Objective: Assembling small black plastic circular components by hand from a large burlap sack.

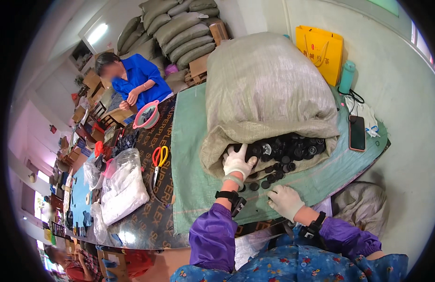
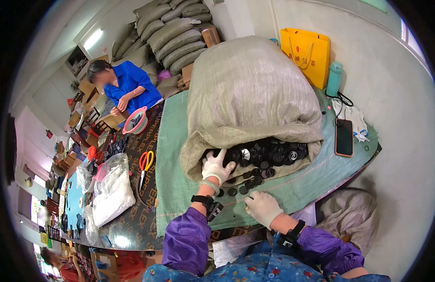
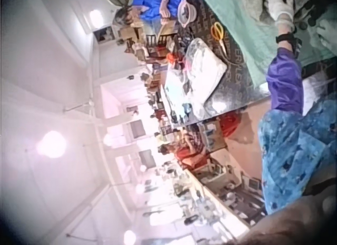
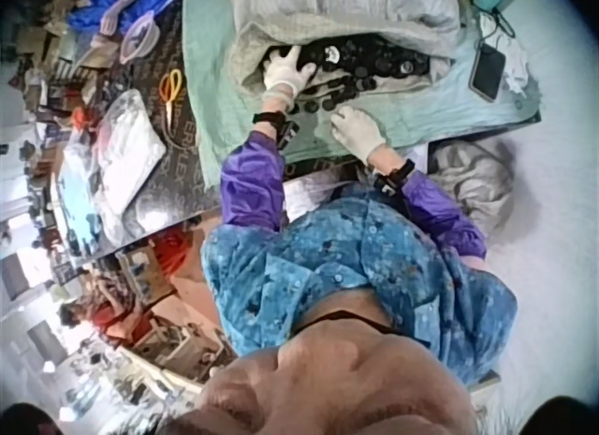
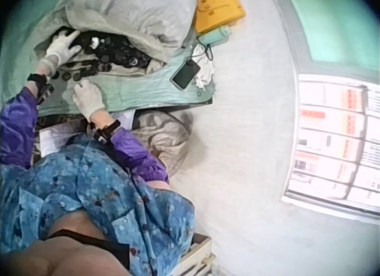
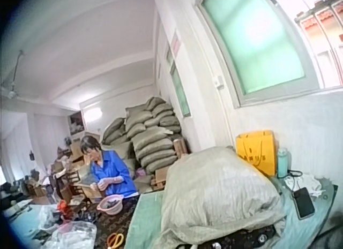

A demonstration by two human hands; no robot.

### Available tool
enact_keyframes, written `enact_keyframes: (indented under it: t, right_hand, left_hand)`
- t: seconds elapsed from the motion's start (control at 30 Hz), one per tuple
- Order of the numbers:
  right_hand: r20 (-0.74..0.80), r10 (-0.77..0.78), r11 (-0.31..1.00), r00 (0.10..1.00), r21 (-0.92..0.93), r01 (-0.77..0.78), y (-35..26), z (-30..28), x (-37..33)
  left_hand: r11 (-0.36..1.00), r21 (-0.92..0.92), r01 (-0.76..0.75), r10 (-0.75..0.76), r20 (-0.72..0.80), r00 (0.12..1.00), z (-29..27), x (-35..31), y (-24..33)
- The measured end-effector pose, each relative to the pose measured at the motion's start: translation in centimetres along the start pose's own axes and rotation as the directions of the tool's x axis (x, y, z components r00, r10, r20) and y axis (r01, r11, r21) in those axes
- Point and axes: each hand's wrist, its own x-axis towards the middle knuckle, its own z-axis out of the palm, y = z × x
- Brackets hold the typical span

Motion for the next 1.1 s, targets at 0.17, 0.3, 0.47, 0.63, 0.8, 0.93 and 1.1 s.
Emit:
enact_keyframes:
  t: [0.17, 0.3, 0.47, 0.63, 0.8, 0.93, 1.1]
  right_hand:
    - [-0.026, -0.020, 1.000, 0.999, 0.007, 0.021, -0.2, -0.3, 0.0]
    - [-0.025, -0.058, 0.998, 0.998, 0.010, 0.058, -0.2, -0.4, -0.1]
    - [-0.026, -0.091, 0.995, 0.995, 0.025, 0.092, -0.3, -0.6, -0.3]
    - [-0.051, -0.078, 0.996, 0.996, 0.045, 0.081, -0.1, -0.2, -0.5]
    - [-0.066, 0.002, 0.992, 0.998, 0.122, 0.006, 0.3, 0.2, -0.9]
    - [-0.127, 0.148, 0.950, 0.981, 0.292, -0.105, 0.8, -0.3, -1.2]
    - [0.264, 0.249, 0.357, 0.932, 0.869, -0.342, -0.8, -3.4, -1.0]
  left_hand:
    - [0.994, -0.086, -0.066, 0.073, 0.078, 0.994, 0.2, -2.5, 0.5]
    - [0.977, -0.108, -0.182, 0.185, 0.018, 0.983, 1.1, -4.0, 0.3]
    - [0.932, -0.090, -0.351, 0.339, -0.131, 0.932, 2.2, -4.9, -0.9]
    - [0.849, -0.354, -0.392, 0.311, -0.266, 0.913, 2.6, -5.4, -2.4]
    - [0.878, -0.136, -0.459, 0.353, -0.463, 0.813, -0.5, -7.9, -0.9]
    - [0.873, -0.330, -0.359, 0.232, -0.367, 0.901, -2.5, -11.5, 0.0]
    - [-0.019, -0.992, 0.128, 0.180, 0.123, 0.976, 0.5, -15.8, -0.5]
